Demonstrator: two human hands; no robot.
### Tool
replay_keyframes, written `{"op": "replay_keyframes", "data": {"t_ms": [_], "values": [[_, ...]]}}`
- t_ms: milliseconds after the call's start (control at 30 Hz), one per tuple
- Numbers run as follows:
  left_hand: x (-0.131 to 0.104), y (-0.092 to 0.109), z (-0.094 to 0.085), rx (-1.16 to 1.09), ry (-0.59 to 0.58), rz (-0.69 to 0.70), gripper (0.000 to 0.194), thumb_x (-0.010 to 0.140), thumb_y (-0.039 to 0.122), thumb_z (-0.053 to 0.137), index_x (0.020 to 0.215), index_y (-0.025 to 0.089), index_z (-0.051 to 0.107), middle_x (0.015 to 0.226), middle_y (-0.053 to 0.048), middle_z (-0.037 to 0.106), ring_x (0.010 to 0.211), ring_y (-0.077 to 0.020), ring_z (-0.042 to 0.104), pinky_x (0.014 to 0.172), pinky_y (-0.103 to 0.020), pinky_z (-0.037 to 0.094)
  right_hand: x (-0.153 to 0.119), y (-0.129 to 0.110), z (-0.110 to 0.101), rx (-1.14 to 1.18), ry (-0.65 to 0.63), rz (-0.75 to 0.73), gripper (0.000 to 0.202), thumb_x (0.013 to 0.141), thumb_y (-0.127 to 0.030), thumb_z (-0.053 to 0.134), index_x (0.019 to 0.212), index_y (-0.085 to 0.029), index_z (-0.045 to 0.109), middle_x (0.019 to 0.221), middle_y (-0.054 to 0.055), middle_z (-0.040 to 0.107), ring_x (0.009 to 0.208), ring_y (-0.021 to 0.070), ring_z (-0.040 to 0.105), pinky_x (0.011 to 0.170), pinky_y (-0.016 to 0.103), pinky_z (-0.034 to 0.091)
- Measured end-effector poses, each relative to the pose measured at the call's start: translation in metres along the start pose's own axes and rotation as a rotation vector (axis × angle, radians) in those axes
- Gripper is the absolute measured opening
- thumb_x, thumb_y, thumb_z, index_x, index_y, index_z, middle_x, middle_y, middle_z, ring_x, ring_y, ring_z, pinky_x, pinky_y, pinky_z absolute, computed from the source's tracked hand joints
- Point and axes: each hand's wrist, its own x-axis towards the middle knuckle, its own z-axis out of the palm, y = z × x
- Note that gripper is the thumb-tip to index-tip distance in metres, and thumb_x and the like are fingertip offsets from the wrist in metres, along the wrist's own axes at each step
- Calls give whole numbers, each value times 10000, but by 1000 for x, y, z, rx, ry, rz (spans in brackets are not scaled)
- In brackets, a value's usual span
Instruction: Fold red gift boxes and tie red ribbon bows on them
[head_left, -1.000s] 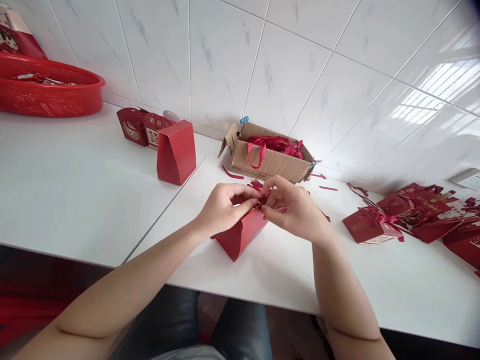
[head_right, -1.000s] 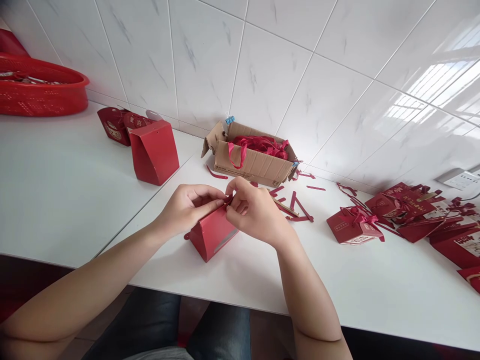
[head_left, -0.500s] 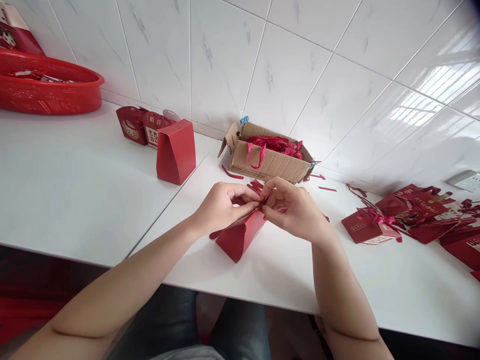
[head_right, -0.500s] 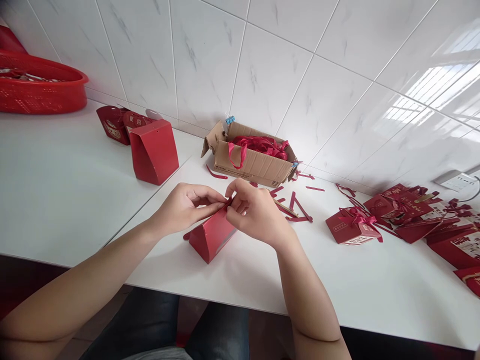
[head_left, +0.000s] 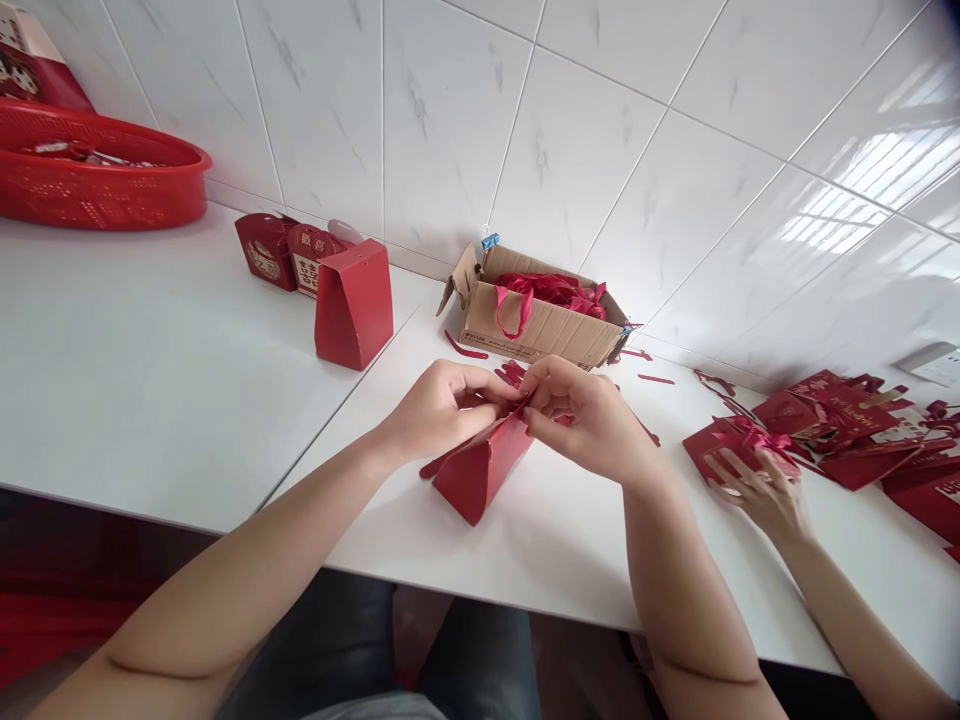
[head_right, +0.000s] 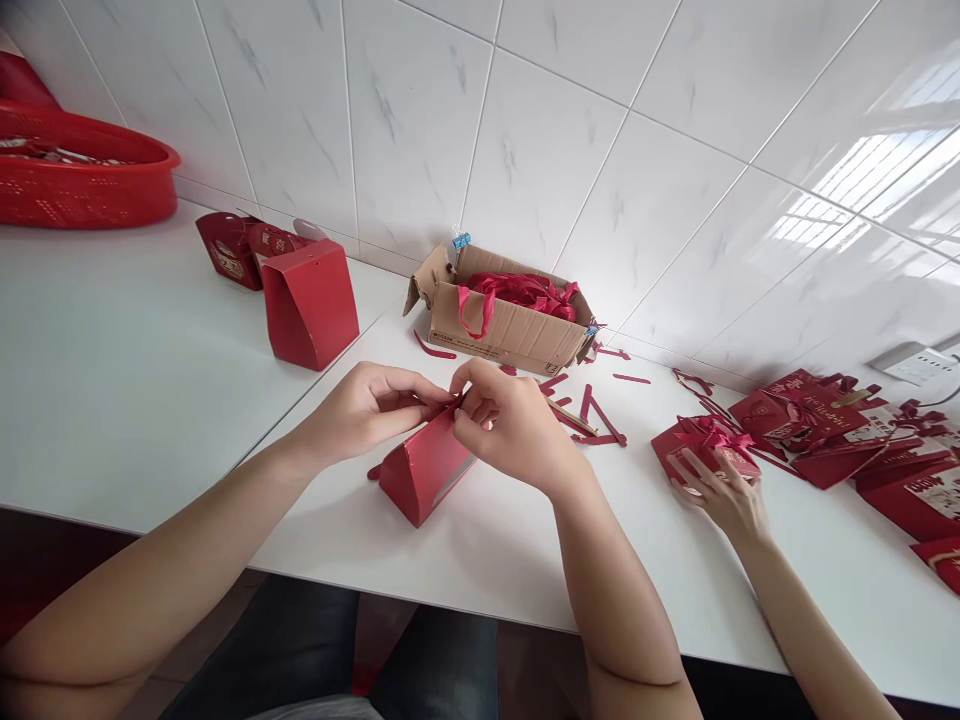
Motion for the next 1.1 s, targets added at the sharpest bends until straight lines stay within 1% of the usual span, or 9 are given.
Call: {"op": "replay_keyframes", "data": {"t_ms": [233,367,433,533,633,733,867,1000,1100], "values": [[1,-2,5,-26,69,1,186,756,166,659,919,131,741,931,-75,748,876,-205,707,788,-296,592,7,11,-2,20,22,-92,210,789,-90,507,959,-212,527,769,-18,606,665,102,576,638,241,492],[1,-6,11,16,174,44,156,791,229,664,893,136,738,902,-70,744,863,-196,699,814,-308,580,9,16,-4,59,-22,-113,202,819,-105,518,994,-205,525,787,-10,606,675,101,585,642,243,497],[0,-6,13,33,192,54,140,801,226,657,879,141,737,896,-65,745,849,-190,698,811,-306,577,9,17,-7,85,-52,-122,177,841,-126,523,1003,-197,530,792,-1,615,683,105,597,642,247,504],[-1,-4,14,48,179,50,124,811,209,645,869,146,735,886,-58,747,826,-180,697,800,-295,571,8,19,-10,93,-83,-147,137,875,-167,528,1009,-187,545,809,13,635,704,113,620,649,255,521],[-2,-3,15,36,157,21,130,820,205,635,882,145,732,876,-59,748,798,-170,696,767,-277,567,7,21,-14,36,-60,-208,144,877,-193,564,1021,-191,573,839,17,640,722,114,630,660,261,538],[-3,-2,16,10,125,-27,155,832,233,629,907,143,731,861,-66,746,742,-163,691,691,-263,565,8,25,-17,-80,23,-343,160,869,-185,589,1021,-220,625,876,16,597,735,108,610,653,263,547],[-3,-1,16,-32,81,-62,144,836,236,629,877,149,737,855,-68,744,750,-165,688,657,-252,559,8,30,-22,-258,79,-528,191,866,-159,594,979,-271,700,931,40,502,885,147,577,702,304,548],[-4,1,18,-86,26,-107,128,838,188,620,865,161,743,796,-53,740,734,-155,685,643,-233,556,7,29,-27,-372,88,-587,121,855,-201,637,868,-279,729,1034,63,546,1001,196,559,753,354,529],[-5,1,20,-99,25,-92,125,833,163,626,857,166,748,820,-49,745,806,-163,691,717,-239,560,6,27,-29,-377,68,-612,94,853,-218,645,838,-269,724,1016,55,588,943,184,576,765,362,522]]}}
